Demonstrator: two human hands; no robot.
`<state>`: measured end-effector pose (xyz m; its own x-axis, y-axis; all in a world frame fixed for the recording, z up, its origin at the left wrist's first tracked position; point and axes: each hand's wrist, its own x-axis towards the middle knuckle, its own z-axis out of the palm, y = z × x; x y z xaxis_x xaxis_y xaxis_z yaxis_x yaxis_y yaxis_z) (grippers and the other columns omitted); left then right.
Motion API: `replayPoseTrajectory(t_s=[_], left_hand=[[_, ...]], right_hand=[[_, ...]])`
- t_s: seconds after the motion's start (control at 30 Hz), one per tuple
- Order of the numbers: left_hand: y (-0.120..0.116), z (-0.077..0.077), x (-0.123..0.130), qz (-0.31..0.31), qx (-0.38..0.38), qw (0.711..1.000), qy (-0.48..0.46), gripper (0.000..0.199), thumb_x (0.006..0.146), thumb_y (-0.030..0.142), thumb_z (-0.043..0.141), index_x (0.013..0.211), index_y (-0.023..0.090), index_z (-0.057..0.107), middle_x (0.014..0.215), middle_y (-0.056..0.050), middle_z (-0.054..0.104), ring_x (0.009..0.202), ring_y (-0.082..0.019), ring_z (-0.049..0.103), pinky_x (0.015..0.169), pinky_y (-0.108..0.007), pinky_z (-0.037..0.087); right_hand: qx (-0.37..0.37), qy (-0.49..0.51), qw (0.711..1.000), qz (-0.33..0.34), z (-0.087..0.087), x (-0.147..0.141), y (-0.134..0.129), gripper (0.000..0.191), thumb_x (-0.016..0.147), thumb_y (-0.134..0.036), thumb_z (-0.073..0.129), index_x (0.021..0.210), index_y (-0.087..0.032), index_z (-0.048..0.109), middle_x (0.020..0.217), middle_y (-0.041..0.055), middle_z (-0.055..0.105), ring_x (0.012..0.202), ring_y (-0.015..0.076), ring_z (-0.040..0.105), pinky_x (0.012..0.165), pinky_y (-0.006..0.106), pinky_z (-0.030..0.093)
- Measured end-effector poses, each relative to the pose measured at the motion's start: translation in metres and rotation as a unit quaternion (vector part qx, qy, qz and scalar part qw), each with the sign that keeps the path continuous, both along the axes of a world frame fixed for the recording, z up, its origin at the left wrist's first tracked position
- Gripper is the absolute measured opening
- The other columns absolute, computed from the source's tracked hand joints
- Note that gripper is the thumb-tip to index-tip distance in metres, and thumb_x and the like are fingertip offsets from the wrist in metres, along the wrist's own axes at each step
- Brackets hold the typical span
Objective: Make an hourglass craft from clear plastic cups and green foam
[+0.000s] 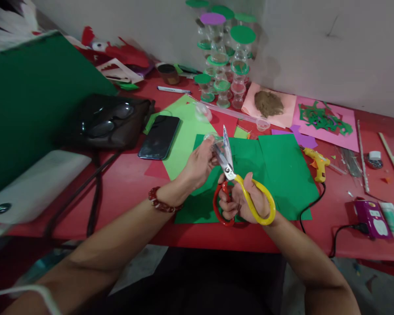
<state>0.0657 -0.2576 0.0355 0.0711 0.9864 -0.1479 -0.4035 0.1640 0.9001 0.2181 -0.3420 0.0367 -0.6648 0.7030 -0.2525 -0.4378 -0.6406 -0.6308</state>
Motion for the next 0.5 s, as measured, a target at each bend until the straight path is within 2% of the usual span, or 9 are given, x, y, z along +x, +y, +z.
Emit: replayPoseTrajectory(t_s=[0.07, 0.17, 0.3, 0.5], left_hand=[[-0.001, 0.001, 0.001, -0.012, -0.016, 1.0, -0.019, 0.04, 0.108, 0.039, 0.054, 0.074, 0.019, 0.056, 0.065, 0.003, 0.044, 0.054, -0.008, 0.035, 0.052, -0.021, 0.033], [-0.001, 0.009, 0.0, 0.0, -0.024, 0.999, -0.031, 0.039, 0.106, 0.037, 0.059, 0.072, 0.018, 0.057, 0.062, 0.004, 0.044, 0.052, -0.007, 0.034, 0.051, -0.019, 0.032], [0.004, 0.022, -0.007, -0.061, -0.144, 0.98, -0.123, 0.053, 0.107, 0.057, 0.047, 0.075, 0.017, 0.063, 0.064, 0.001, 0.053, 0.047, -0.007, 0.034, 0.045, -0.021, 0.031], [0.015, 0.021, -0.018, -0.086, -0.178, 0.966, -0.164, 0.061, 0.1, 0.071, 0.05, 0.073, 0.018, 0.063, 0.055, 0.003, 0.047, 0.042, -0.007, 0.036, 0.042, -0.023, 0.032]], right_hand=[[0.003, -0.002, 1.0, -0.002, -0.001, 0.0, -0.001, 0.078, 0.076, -0.092, 0.067, 0.114, -0.025, 0.053, 0.08, -0.0043, 0.052, 0.056, 0.0086, 0.03, 0.051, 0.023, 0.025], [0.006, -0.011, 1.0, -0.009, -0.001, 0.0, 0.0, 0.078, 0.076, -0.092, 0.066, 0.115, -0.025, 0.053, 0.08, -0.0036, 0.053, 0.057, 0.0091, 0.032, 0.051, 0.024, 0.026], [0.012, -0.04, 0.999, -0.019, 0.003, -0.002, 0.002, 0.077, 0.076, -0.09, 0.068, 0.114, -0.024, 0.054, 0.082, -0.0024, 0.055, 0.058, 0.0099, 0.037, 0.052, 0.024, 0.03], [0.026, -0.035, 0.999, -0.028, 0.002, 0.0, 0.0, 0.075, 0.081, -0.089, 0.063, 0.118, -0.025, 0.055, 0.083, -0.0013, 0.057, 0.062, 0.0133, 0.045, 0.053, 0.026, 0.04]])
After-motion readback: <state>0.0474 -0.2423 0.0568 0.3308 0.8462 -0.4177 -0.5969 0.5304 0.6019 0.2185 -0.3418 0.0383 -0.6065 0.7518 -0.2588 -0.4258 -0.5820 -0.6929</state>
